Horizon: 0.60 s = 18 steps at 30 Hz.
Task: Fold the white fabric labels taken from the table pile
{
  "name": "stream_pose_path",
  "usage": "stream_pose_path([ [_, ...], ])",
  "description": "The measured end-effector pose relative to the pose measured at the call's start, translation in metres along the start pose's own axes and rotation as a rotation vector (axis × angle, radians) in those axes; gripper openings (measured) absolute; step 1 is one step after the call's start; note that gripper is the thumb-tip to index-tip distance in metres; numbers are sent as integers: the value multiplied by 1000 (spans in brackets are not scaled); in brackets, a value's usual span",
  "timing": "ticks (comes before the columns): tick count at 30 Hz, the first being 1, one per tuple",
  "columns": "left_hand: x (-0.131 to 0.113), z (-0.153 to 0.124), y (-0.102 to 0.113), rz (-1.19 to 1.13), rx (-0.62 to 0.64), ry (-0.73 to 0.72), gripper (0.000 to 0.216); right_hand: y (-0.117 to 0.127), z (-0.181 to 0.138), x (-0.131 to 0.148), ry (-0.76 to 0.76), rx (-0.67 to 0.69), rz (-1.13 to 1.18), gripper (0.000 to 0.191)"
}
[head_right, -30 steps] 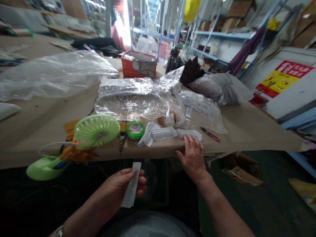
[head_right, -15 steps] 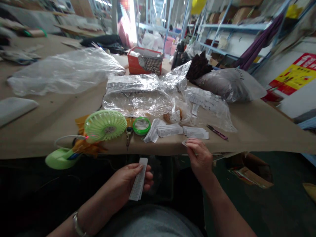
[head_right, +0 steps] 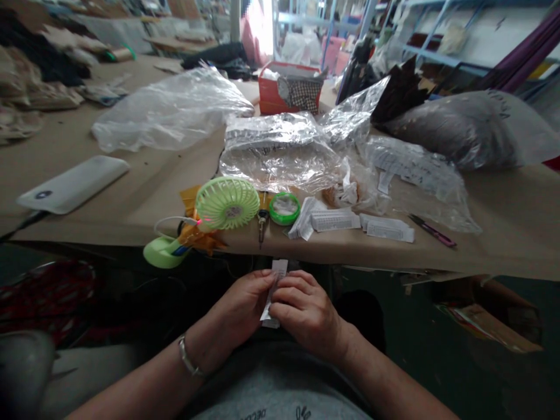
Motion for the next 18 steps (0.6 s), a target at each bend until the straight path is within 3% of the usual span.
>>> stream_pose_path([
  [11,1,-3,1,1,-9,1,18,-7,0,1,-52,81,-51,16],
  [18,0,-8,-4,46,67,30,16,4,-5,-5,-148,-16,75,21],
])
Point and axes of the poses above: each hand's wrist, its own z-axis towards the middle knuckle, its own y-axis out of the back of the hand, x = y × z, the point moved 8 cm from there along z, towards the middle knuckle, and after that the axes turned 7 degrees about -x, right-handed, at the moved point
